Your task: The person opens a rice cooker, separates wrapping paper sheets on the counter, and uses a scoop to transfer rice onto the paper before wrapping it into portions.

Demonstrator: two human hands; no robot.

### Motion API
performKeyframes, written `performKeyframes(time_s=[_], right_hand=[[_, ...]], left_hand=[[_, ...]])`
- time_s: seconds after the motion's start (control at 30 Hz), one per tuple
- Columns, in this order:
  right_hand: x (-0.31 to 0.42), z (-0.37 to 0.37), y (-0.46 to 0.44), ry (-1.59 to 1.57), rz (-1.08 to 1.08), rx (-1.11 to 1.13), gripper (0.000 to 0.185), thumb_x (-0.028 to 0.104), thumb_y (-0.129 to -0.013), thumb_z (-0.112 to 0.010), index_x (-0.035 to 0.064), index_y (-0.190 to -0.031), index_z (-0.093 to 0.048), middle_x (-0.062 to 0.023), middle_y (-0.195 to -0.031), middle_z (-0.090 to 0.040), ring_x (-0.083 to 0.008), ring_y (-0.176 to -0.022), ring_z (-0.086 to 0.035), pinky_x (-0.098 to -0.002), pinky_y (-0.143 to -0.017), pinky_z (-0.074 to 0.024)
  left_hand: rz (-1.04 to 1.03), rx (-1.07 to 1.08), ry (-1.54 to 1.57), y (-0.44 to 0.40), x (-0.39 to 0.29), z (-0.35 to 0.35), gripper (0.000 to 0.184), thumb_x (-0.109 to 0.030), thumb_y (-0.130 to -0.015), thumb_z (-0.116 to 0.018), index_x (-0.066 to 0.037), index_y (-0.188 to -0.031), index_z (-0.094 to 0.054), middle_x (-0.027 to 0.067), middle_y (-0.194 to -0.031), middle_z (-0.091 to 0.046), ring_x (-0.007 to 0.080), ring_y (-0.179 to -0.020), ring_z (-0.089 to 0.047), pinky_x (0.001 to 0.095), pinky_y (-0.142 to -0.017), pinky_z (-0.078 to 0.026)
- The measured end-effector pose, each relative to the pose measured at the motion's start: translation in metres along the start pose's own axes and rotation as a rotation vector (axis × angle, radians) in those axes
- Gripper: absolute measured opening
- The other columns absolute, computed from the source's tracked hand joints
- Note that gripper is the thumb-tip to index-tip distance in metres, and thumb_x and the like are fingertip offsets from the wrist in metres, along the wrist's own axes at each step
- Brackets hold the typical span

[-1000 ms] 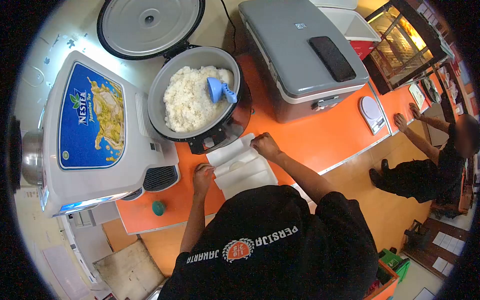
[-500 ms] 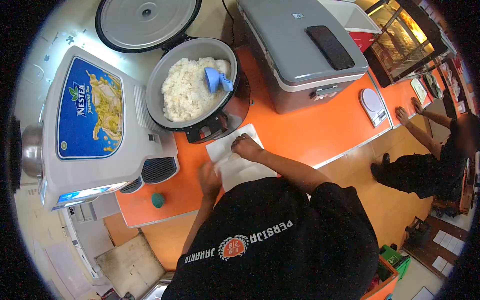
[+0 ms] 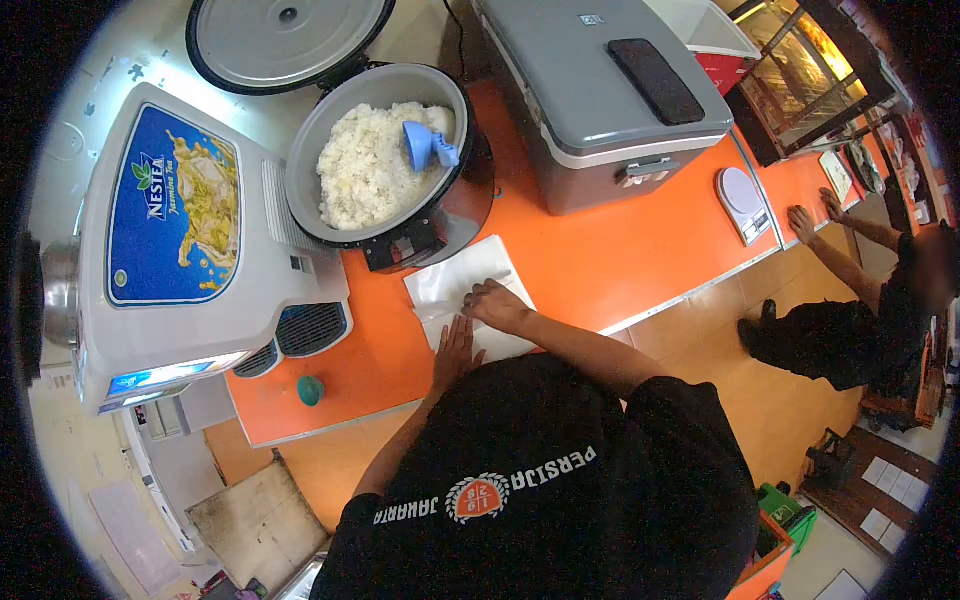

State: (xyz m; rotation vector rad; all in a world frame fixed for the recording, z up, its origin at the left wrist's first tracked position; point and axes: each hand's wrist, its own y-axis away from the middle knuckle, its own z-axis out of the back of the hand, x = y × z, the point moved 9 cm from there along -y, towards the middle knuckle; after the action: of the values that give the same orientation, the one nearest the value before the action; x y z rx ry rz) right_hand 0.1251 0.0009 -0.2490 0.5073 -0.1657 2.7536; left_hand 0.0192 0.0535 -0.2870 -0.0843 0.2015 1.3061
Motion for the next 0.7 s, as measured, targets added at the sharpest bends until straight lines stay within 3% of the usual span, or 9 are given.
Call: performKeyframes(time_s=[0.1,0.17,0.2,0.27,0.4,0.5,0.53,0.6,0.7], right_hand=[[0.002,-0.006,0.006,-0.005,-0.009,-0.021,0.025,0.017,-0.087,-0.059,0.0155,-0.108,-0.073,-0.0015,-0.121,-0.068,-0.021,-0.114,-0.061,-0.0376,-0.098,-0.0464],[0.004,-0.007,0.008,0.006,-0.012,-0.027,0.027,0.017,-0.088,-0.059,0.0153,-0.11,-0.073,-0.0024,-0.12,-0.067,-0.0211,-0.113,-0.061,-0.0375,-0.097,-0.0465],[0.004,-0.005,0.01,0.017,-0.018,-0.031,0.028,0.016,-0.088,-0.059,0.0152,-0.112,-0.073,-0.0032,-0.12,-0.067,-0.0213,-0.112,-0.061,-0.0374,-0.096,-0.0466],[0.006,-0.003,0.012,0.012,-0.033,0.0,0.029,0.016,-0.088,-0.059,0.0152,-0.113,-0.073,-0.0037,-0.117,-0.066,-0.0216,-0.112,-0.061,-0.0377,-0.097,-0.0462],[0.008,-0.001,0.014,0.052,-0.044,-0.07,0.028,0.016,-0.088,-0.059,0.0144,-0.111,-0.074,-0.0048,-0.11,-0.063,-0.023,-0.109,-0.063,-0.0391,-0.096,-0.0501],[0.003,-0.014,0.017,-0.042,-0.058,-0.089,0.031,0.014,-0.088,-0.059,0.0131,-0.116,-0.071,-0.0058,-0.108,-0.061,-0.0249,-0.104,-0.065,-0.0397,-0.089,-0.0554],[0.001,-0.022,0.019,-0.039,-0.059,-0.091,0.031,0.014,-0.088,-0.059,0.0131,-0.116,-0.071,-0.0058,-0.108,-0.061,-0.0249,-0.104,-0.065,-0.0397,-0.089,-0.0554],[0.003,-0.032,0.021,-0.084,-0.035,-0.08,0.036,0.011,-0.088,-0.058,0.0119,-0.122,-0.068,-0.0066,-0.109,-0.061,-0.0262,-0.1,-0.066,-0.0396,-0.083,-0.0582],[0.004,-0.036,0.025,-0.11,-0.063,-0.023,0.034,0.011,-0.091,-0.056,0.0079,-0.123,-0.067,-0.0134,-0.121,-0.062,-0.0312,-0.111,-0.065,-0.0397,-0.092,-0.0564]], left_hand=[[0.041,-0.001,0.068,0.002,0.005,0.005,0.071,-0.028,-0.095,-0.063,0.007,-0.151,-0.037,0.0243,-0.152,-0.044,0.0379,-0.147,-0.037,0.054,-0.121,-0.029],[0.098,-0.007,0.333,0.002,0.026,0.013,0.059,-0.018,-0.094,-0.064,0.002,-0.146,-0.047,0.0219,-0.143,-0.051,0.0381,-0.136,-0.046,0.0526,-0.116,-0.035],[0.098,-0.009,0.336,-0.002,0.027,0.025,0.059,-0.018,-0.094,-0.064,0.002,-0.146,-0.047,0.0219,-0.143,-0.051,0.0381,-0.136,-0.046,0.0526,-0.116,-0.035],[0.342,-0.28,0.084,-0.004,0.048,0.081,0.045,-0.011,-0.091,-0.066,-0.004,-0.135,-0.058,0.019,-0.131,-0.057,0.0375,-0.122,-0.053,0.0493,-0.109,-0.04],[0.299,-0.325,0.108,-0.016,0.084,0.102,0.031,-0.001,-0.083,-0.07,-0.006,-0.114,-0.068,0.0115,-0.114,-0.066,0.0341,-0.111,-0.06,0.0478,-0.098,-0.048],[0.342,-0.214,0.196,0.01,0.12,0.065,0.022,0.0,-0.082,-0.071,-0.006,-0.104,-0.072,0.0088,-0.107,-0.068,0.0319,-0.104,-0.063,0.0441,-0.095,-0.05],[0.34,-0.301,0.179,0.018,0.116,0.073,0.013,0.0,-0.082,-0.07,-0.005,-0.093,-0.073,0.0074,-0.099,-0.069,0.0311,-0.098,-0.065,0.0416,-0.09,-0.052],[0.325,-0.329,0.205,0.031,0.109,0.074,0.011,0.0,-0.083,-0.069,-0.004,-0.092,-0.073,0.0074,-0.099,-0.069,0.0301,-0.097,-0.065,0.0417,-0.089,-0.053],[0.333,-0.382,0.255,0.043,0.101,0.068,0.008,0.0,-0.083,-0.068,-0.003,-0.089,-0.073,0.0074,-0.098,-0.069,0.0288,-0.096,-0.065,0.0416,-0.087,-0.053]])
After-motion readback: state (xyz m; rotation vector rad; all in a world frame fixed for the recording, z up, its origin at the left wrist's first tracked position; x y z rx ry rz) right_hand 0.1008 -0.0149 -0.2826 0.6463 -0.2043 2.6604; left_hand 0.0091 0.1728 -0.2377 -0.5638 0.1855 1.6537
